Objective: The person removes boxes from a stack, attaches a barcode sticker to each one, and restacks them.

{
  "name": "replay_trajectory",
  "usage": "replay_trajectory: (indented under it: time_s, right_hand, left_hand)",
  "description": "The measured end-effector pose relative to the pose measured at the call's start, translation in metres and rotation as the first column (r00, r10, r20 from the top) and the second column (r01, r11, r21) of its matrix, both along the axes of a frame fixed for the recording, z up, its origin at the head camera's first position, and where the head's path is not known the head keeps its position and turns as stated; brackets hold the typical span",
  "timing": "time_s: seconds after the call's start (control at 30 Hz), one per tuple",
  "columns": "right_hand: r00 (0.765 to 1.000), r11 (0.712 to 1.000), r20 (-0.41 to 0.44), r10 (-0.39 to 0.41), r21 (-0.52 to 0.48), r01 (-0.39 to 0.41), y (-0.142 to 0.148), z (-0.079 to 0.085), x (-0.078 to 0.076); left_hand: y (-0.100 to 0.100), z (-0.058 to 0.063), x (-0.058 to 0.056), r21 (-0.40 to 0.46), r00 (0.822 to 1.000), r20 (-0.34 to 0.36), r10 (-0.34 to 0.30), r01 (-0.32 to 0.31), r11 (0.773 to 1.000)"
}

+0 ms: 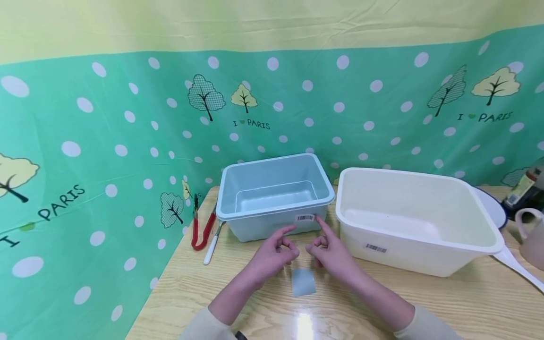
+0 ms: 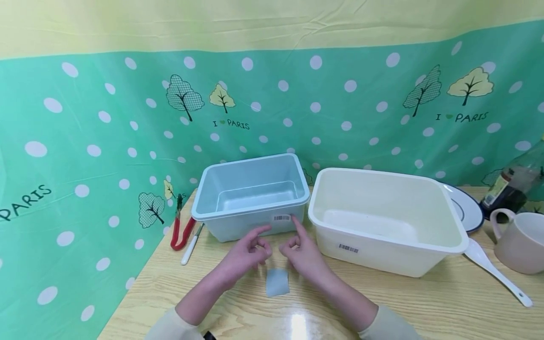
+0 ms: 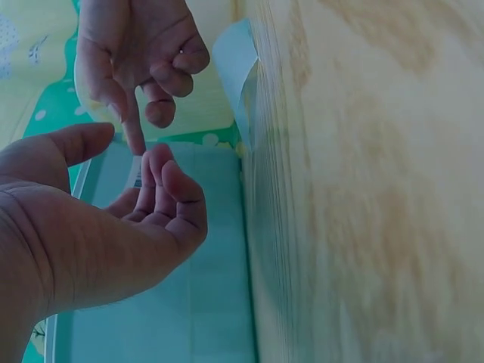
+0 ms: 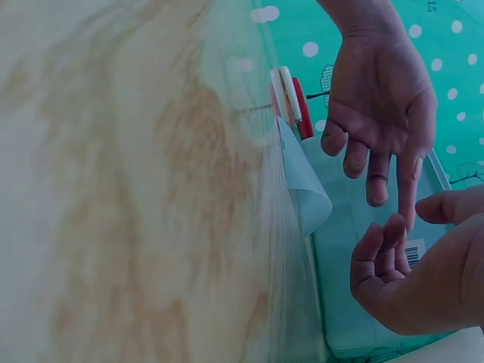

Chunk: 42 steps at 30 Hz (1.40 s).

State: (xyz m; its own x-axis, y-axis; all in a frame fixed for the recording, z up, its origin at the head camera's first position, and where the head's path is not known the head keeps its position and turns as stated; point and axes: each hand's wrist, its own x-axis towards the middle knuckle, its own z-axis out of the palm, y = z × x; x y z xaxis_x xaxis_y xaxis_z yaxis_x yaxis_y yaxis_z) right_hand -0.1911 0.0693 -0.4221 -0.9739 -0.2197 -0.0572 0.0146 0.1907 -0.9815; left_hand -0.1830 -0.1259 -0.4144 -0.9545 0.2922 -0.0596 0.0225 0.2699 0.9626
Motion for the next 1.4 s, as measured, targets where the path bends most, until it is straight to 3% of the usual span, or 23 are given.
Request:
replay_trajectory:
  time_s: [0.27,0.63,0.9,1.13,1.4]
  right_hand:
    - [0.999,0.999,-0.003,0.036,-0.041,-0.036,0.001,0.002,0.000]
    - [0.999,0.997,-0.006,0.041,-0.060,-0.042,0.002,0.003,0.001]
    - [0.998,0.997,0.004,0.066,-0.043,-0.066,0.004,0.000,0.000]
    - [0.998,0.998,-0.013,0.064,-0.007,-0.064,0.010,0.005,0.012]
    - [0.996,0.999,-0.082,-0.026,0.026,0.028,0.032,0.015,0.035]
  left_hand:
    - [0.014,0.000,-0.008,-0.053,0.997,-0.048,-0.065,0.063,0.997]
    - [0.022,-0.001,-0.014,-0.076,0.998,-0.056,-0.016,0.012,0.997]
    - [0.021,0.000,-0.012,-0.106,0.998,-0.064,0.010,-0.017,0.994]
    - [0.025,0.001,-0.010,-0.122,0.997,-0.077,-0.003,-0.007,0.993]
    - [0.033,0.005,-0.008,-0.108,0.995,-0.102,-0.017,0.006,0.994]
